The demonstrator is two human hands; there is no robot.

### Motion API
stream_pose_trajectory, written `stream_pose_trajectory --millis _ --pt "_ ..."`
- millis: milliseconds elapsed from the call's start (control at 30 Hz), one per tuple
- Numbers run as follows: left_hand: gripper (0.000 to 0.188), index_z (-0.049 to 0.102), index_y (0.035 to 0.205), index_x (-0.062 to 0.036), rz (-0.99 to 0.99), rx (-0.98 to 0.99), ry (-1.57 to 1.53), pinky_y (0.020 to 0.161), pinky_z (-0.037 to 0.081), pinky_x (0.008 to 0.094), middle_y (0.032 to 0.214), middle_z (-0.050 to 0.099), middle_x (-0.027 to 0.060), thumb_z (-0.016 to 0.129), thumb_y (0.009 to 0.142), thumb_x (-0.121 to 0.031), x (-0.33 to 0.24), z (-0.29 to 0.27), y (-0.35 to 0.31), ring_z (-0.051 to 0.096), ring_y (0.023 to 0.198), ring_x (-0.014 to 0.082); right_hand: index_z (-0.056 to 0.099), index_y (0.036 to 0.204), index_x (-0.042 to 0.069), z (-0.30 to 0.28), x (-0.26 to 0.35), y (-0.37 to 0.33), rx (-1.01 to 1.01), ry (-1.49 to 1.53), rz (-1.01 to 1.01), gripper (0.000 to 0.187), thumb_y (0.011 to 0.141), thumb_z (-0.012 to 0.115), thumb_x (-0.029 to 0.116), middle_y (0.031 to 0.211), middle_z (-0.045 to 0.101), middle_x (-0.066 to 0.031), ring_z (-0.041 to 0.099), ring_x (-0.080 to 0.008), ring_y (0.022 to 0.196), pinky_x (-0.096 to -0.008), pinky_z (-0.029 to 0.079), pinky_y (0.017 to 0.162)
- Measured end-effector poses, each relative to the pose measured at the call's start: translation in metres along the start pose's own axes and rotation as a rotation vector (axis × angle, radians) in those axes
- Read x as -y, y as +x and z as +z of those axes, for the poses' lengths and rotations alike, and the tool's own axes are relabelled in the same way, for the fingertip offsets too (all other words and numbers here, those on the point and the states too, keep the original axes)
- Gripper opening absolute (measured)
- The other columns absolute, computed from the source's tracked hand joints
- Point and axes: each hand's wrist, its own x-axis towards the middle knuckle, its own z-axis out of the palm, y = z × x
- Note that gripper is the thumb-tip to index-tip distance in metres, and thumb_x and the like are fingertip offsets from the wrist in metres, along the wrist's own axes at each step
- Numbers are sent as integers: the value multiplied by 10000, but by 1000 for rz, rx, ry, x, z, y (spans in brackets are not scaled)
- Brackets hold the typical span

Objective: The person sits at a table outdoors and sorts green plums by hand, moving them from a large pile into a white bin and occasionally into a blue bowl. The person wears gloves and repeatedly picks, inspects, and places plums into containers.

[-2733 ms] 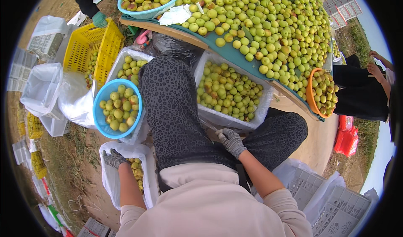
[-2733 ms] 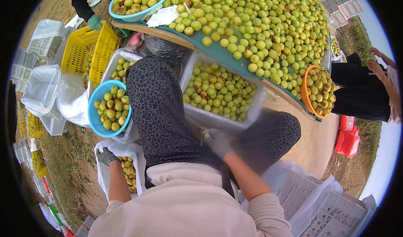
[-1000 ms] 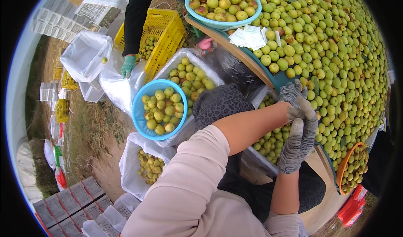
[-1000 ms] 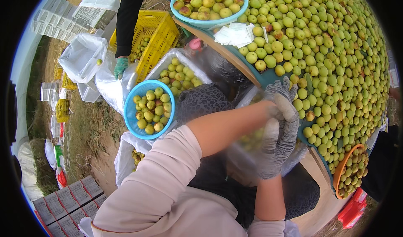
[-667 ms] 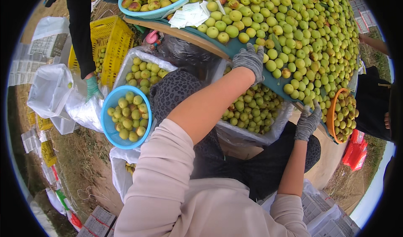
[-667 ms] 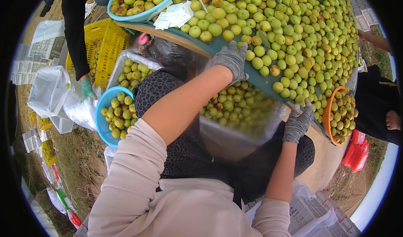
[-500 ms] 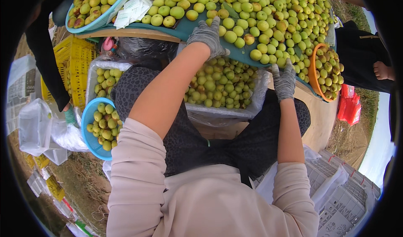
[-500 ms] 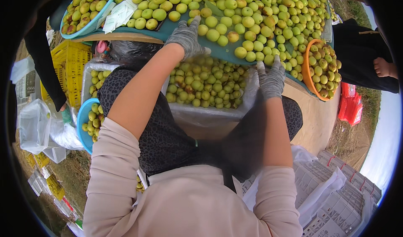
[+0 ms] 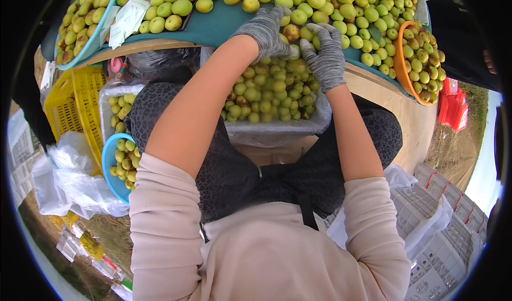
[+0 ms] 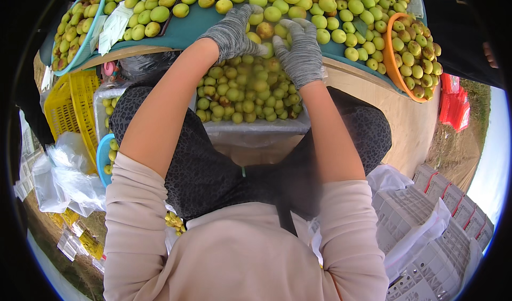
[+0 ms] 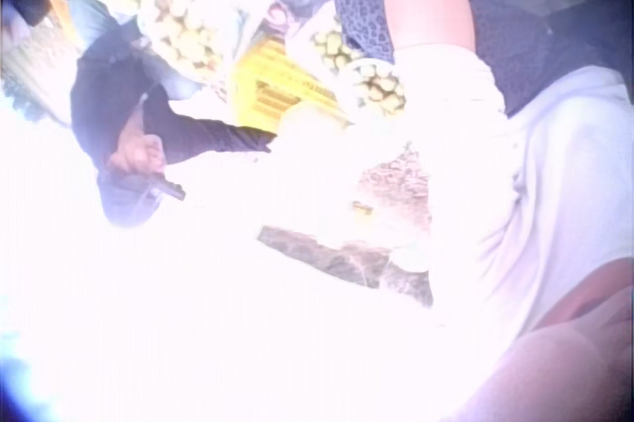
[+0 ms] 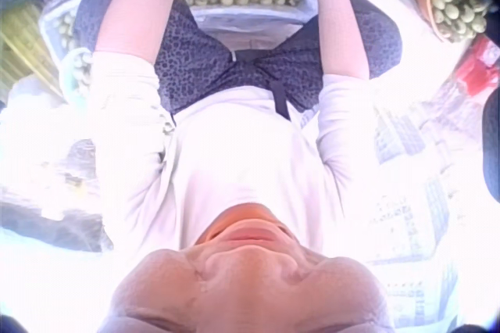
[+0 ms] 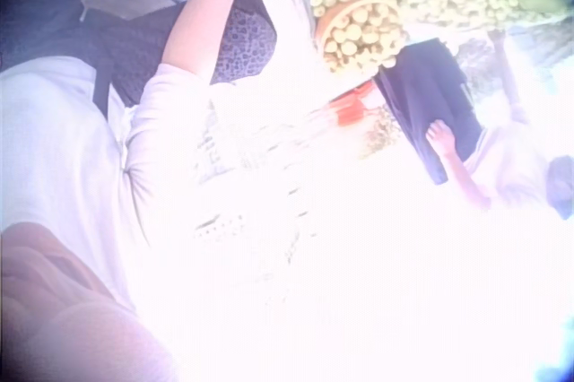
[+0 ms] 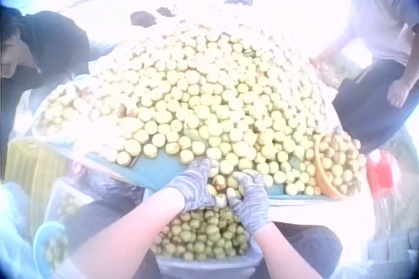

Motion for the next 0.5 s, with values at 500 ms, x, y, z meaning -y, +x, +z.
stream_pose_trajectory --millis 500 --pt "350 601 1151 -110 88 -160 -83 851 526 331 1075 658 77 679 872 -306 4 -29 -43 643 912 184 545 1316 198 96 38 -127 605 -158 -358 491 874 588 408 1445 404 -131 323 -306 1363 -486 209 1142"
